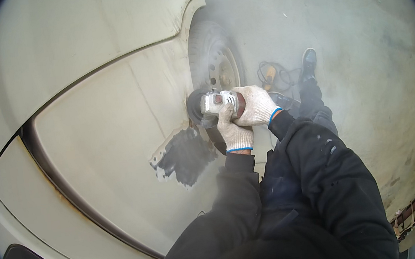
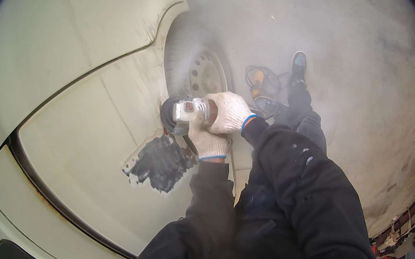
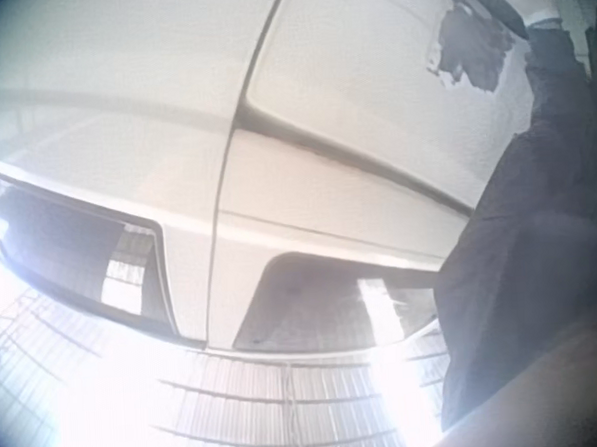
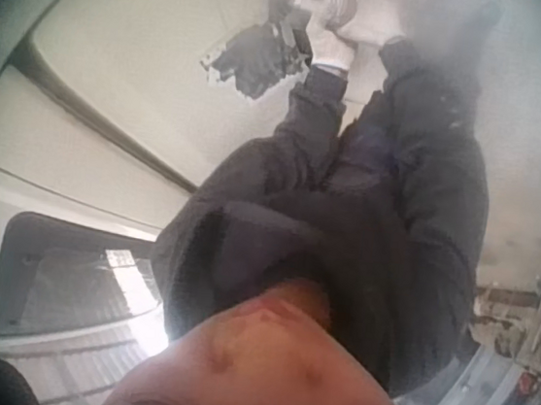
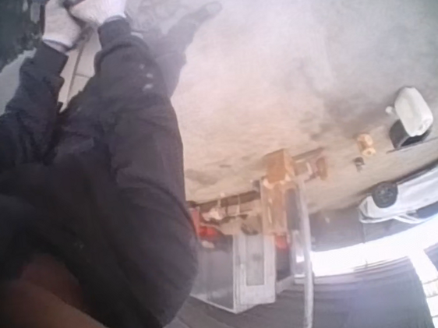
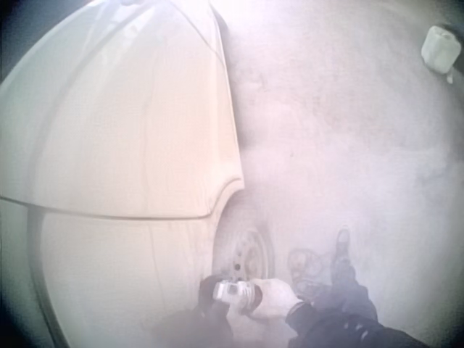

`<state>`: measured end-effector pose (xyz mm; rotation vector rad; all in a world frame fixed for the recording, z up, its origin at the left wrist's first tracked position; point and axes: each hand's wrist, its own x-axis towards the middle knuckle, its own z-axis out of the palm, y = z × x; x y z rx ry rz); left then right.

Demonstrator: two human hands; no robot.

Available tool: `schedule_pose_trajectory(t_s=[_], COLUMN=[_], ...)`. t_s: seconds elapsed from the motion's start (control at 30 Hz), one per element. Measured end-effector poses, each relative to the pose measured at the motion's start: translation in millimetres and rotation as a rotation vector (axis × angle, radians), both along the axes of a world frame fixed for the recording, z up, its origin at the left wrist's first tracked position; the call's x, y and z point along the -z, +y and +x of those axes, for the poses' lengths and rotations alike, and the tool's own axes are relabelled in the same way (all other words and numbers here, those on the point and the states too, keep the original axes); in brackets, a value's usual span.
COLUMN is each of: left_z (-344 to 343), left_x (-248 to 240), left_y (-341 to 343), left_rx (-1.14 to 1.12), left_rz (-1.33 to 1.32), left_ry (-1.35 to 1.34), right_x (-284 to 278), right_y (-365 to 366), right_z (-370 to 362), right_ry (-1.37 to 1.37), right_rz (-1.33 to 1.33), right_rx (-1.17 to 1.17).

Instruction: The person uses an angle grinder to remove paint and rust from the rear quarter panel of a white car near the wheel arch. The operator moves the grinder across the surface, generating sparks and dust, and briefly pauses to wipe the area with a gloved hand before resuming grinding.

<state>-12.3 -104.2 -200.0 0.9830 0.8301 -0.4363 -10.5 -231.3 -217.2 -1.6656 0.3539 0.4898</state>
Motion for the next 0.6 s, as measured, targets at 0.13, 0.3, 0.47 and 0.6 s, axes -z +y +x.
schedule_pose_trajectory(t_s=[0.13, 0.3, 0.47, 0.6], left_z=[-1, 3, 1, 1], left_x=[2, 6, 1, -3], left_y=[1, 5, 3, 0], left_rx=[-0.003, 0.034, 0.047, 0.027], left_rz=[0.022, -0.024, 0.008, 0.026], left_ry=[-0.008, 0.0, -0.067, -0.046], right_x=[7, 19, 22, 20], right_y=[2, 9, 12, 13], right_z=[0, 0, -1, -2], right_ry=[-0.019, -0.049, -0.078, -0.066], right_rz=[0.014, 0.026, 0.029, 0.061], right_rx=[0.005, 0.057, 0.046, 0.071])
